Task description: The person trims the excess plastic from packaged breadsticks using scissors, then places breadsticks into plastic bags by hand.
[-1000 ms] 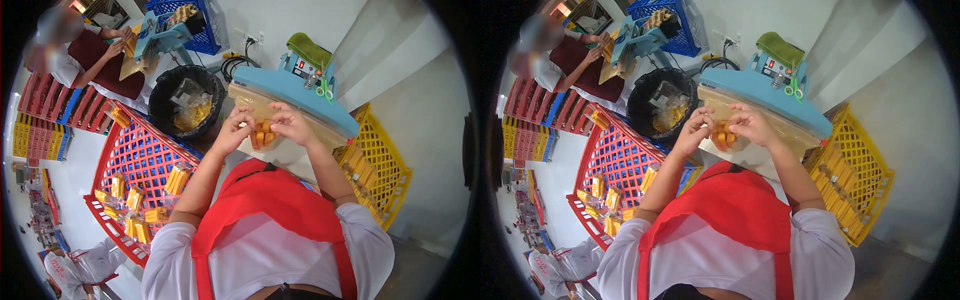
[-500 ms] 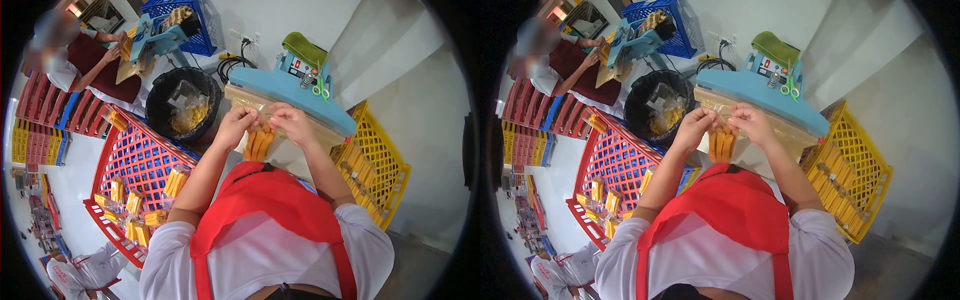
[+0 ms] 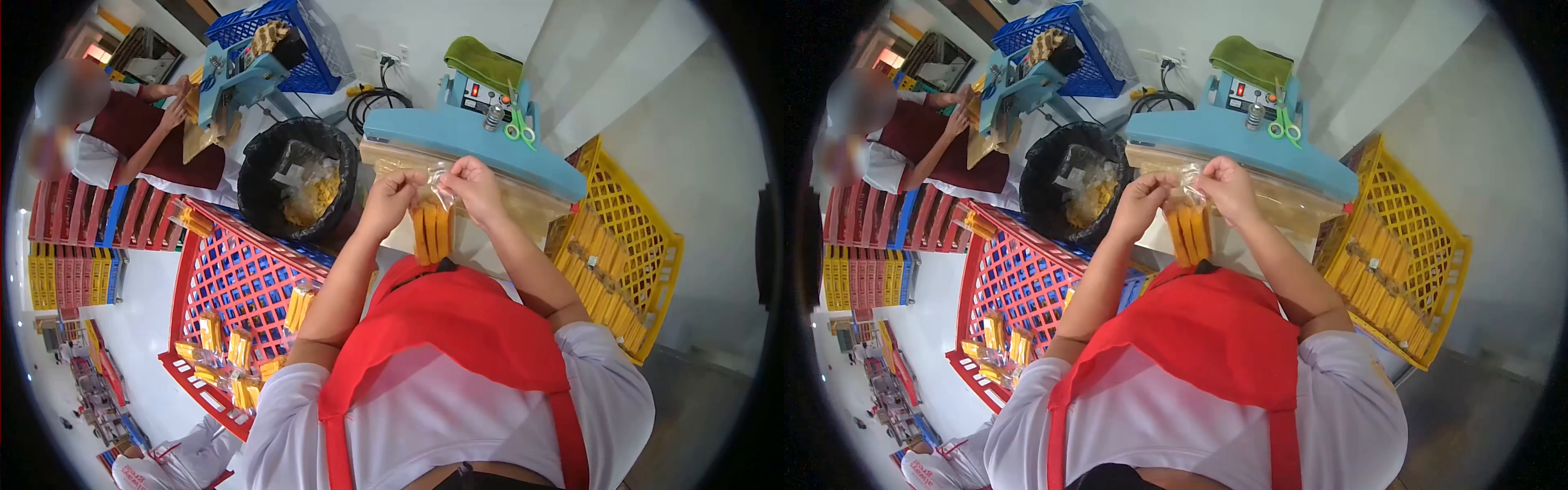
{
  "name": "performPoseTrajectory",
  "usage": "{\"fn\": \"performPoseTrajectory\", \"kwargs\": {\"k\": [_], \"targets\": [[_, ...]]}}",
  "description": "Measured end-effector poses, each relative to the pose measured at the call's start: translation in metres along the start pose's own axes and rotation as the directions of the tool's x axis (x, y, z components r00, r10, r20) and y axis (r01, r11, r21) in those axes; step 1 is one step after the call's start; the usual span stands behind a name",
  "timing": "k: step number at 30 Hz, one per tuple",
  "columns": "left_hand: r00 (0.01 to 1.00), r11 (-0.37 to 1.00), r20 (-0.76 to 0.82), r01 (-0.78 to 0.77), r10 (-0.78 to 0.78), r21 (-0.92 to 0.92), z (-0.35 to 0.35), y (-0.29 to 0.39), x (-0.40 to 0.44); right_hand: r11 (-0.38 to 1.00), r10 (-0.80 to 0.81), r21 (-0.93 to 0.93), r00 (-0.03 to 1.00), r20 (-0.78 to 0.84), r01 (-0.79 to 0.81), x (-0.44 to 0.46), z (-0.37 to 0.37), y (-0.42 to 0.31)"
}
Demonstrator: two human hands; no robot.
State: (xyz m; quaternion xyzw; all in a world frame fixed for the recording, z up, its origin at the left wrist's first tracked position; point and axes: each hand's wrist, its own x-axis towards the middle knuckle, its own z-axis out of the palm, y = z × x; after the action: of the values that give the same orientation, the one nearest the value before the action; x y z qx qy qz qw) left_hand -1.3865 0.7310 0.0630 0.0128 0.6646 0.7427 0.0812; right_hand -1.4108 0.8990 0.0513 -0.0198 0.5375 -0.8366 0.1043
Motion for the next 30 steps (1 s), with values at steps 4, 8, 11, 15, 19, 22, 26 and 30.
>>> {"fn": "performPoseTrajectory", "kwargs": {"k": [4,8,11,15,19,22,26,30], "targets": [[0.991,0.967,0.074,0.095,-0.115,0.237,-0.003,0.021,0.001,0.975,-0.006,-0.220,0.997,0.078,0.023,0.001,-0.008,0.000],[0.983,0.951,0.181,-0.039,-0.017,0.305,-0.013,0.002,0.012,0.935,-0.010,-0.354,0.998,0.061,0.031,0.007,-0.018,-0.005],[0.948,0.934,0.313,-0.154,0.048,0.322,-0.011,0.007,0.018,0.985,-0.066,-0.156,0.997,0.035,0.070,0.009,-0.011,-0.011],[0.923,0.957,0.334,0.101,-0.192,0.272,-0.002,0.021,0.019,0.989,0.031,-0.147,0.999,0.019,-0.028,0.005,-0.014,0.000],[0.951,0.940,0.309,-0.093,-0.013,0.328,0.011,0.010,0.023,0.905,0.228,-0.402,0.956,0.185,-0.138,0.001,-0.029,-0.002],[0.940,0.944,0.340,-0.081,-0.034,0.319,0.010,0.006,0.029,0.911,0.211,-0.389,0.966,0.148,-0.139,-0.005,-0.029,-0.008],[0.906,0.926,0.408,-0.052,-0.114,0.375,0.006,-0.001,0.037,0.913,0.170,-0.391,0.980,0.104,-0.117,-0.016,-0.032,-0.006],[0.900,0.948,0.397,0.049,-0.179,0.315,0.001,-0.011,0.039,0.911,0.204,-0.369,0.979,0.019,-0.183,-0.012,-0.047,0.014]]}}
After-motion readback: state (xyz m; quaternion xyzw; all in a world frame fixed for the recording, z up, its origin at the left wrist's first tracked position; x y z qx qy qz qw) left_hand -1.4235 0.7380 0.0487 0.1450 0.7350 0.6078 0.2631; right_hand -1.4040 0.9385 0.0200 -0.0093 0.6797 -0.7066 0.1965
